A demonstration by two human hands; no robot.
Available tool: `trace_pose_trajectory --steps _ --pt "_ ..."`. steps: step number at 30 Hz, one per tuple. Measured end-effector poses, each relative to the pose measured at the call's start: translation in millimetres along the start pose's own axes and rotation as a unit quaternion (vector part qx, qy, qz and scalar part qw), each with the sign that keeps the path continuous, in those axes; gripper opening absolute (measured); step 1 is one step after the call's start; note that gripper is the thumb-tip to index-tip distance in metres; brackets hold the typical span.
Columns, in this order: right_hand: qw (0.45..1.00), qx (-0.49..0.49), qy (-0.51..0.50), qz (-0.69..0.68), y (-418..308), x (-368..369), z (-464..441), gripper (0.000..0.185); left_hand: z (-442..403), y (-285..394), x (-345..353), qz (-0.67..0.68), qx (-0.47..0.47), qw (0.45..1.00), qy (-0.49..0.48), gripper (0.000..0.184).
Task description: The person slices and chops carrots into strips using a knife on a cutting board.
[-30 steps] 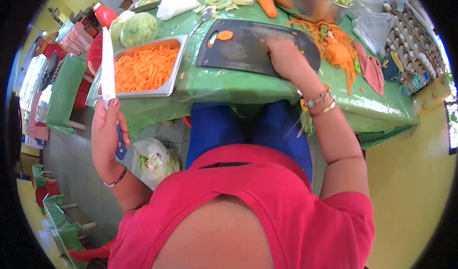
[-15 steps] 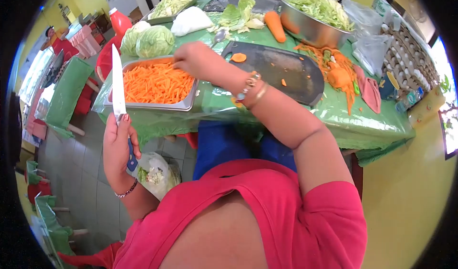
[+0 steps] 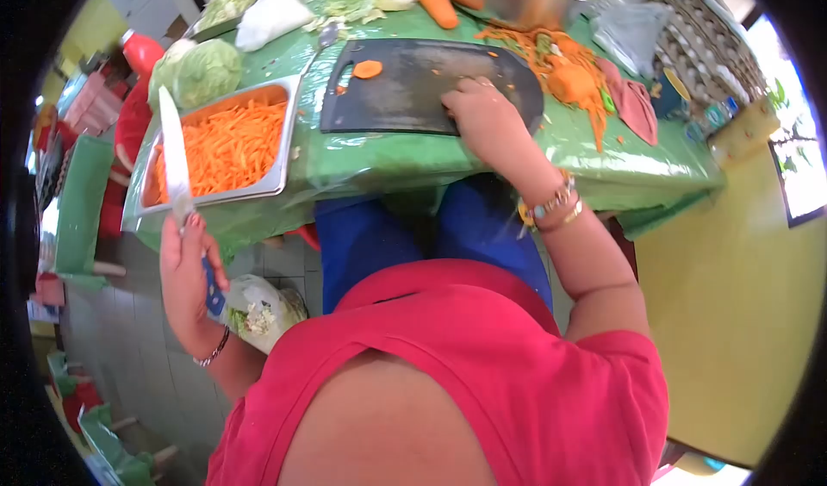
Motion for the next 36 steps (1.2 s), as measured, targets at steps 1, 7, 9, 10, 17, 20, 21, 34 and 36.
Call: trace_pose_trajectory --steps 1,7,9,10,17,20,21,34,36 --pt "1.0 0.003 0.019 -0.014 -1 0 4 0.008 -1 2 2 -0.002 -0.006 1.0 0.016 0.021" --pt "0.998 0.015 0.019 -0.052 -19 11 -29 0.009 20 14 -18 0.021 0.02 0.999 0.028 0.019" --pt "0.968 -0.05 0.046 -0.243 -61 11 -62 0.012 26 15 -33 0.014 0.031 0.998 0.053 0.02" --pt "0.96 -0.102 0.056 -0.256 -83 16 -79 0.013 29 17 -40 0.013 0.04 0.997 0.066 0.022" --pt "0.929 -0.249 0.018 -0.274 -169 84 -171 0.015 39 18 -54 0.012 0.045 0.995 0.084 0.02" --pt "0.942 -0.229 -0.157 -0.189 -195 120 -182 0.02 32 10 -55 0.022 0.022 0.994 0.101 0.019" --pt "0.949 -0.23 -0.176 -0.124 -188 148 -187 0.019 32 9 -54 0.02 0.017 0.993 0.116 0.019" --pt "0.921 -0.246 -0.082 -0.292 -183 87 -198 0.015 26 26 -31 -0.028 0.011 1.0 -0.004 0.024" --pt "0.93 -0.219 -0.065 -0.29 -163 75 -188 0.016 19 22 -20 -0.009 0.001 1.0 -0.001 0.025"
Point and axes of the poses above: each hand's wrist, its own z-axis away from the middle knuckle, its own x-axis out of the palm, y = z × x, the point moved 6 cm from there along -z, towards the middle knuckle, and after that the axes turned 14 degrees about -z, right-handed, at the moved point
